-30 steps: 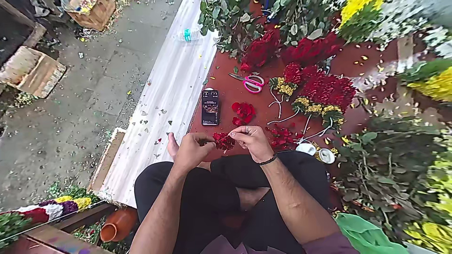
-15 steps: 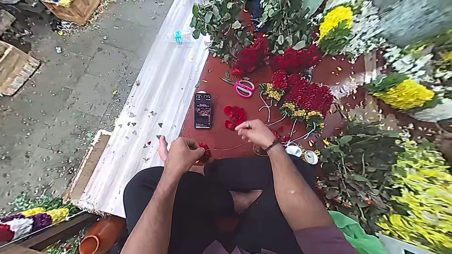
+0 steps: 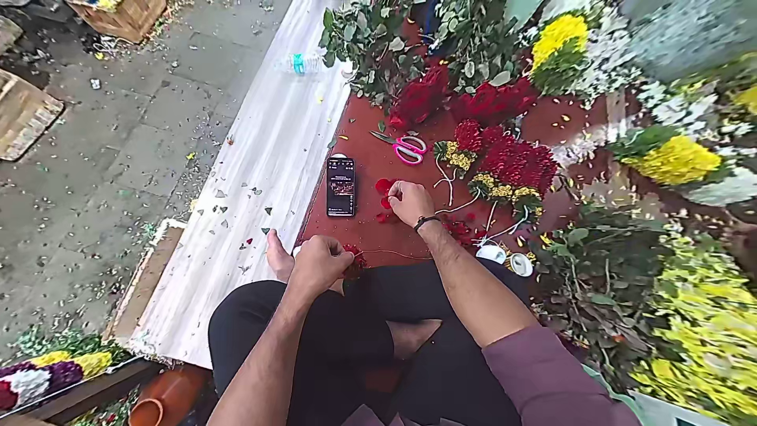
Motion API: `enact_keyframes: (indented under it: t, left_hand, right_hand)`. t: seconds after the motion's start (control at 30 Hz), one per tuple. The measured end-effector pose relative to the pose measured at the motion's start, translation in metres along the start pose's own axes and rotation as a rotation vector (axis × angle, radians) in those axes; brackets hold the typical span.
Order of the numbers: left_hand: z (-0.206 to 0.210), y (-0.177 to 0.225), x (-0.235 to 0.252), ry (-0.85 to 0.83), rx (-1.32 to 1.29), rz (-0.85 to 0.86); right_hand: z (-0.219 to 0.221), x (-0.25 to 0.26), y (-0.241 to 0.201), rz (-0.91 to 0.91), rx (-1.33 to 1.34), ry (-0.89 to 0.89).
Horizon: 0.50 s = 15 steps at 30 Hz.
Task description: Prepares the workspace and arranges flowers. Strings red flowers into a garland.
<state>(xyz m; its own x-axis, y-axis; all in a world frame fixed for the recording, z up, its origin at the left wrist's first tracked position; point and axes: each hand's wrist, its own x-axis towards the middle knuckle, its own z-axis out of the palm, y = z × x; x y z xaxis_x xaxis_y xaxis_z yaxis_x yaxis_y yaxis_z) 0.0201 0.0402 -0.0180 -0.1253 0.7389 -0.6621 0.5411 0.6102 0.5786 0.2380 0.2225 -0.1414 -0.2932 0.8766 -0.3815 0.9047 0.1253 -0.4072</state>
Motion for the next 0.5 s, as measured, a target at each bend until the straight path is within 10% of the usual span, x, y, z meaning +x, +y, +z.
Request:
enact_keyframes:
  t: [0.23,0.5]
  left_hand:
    - [0.001,-0.004,0.000,-0.065,-0.307,-0.019]
    - [0.004,0.002,-0.001,-0.011,-0.692,0.050]
  right_hand:
    - [-0.058,-0.107,-0.049,-0.134,0.817,-0.059]
    - [-0.030,-0.140,-0.068,-0.351,0.924,-0.061]
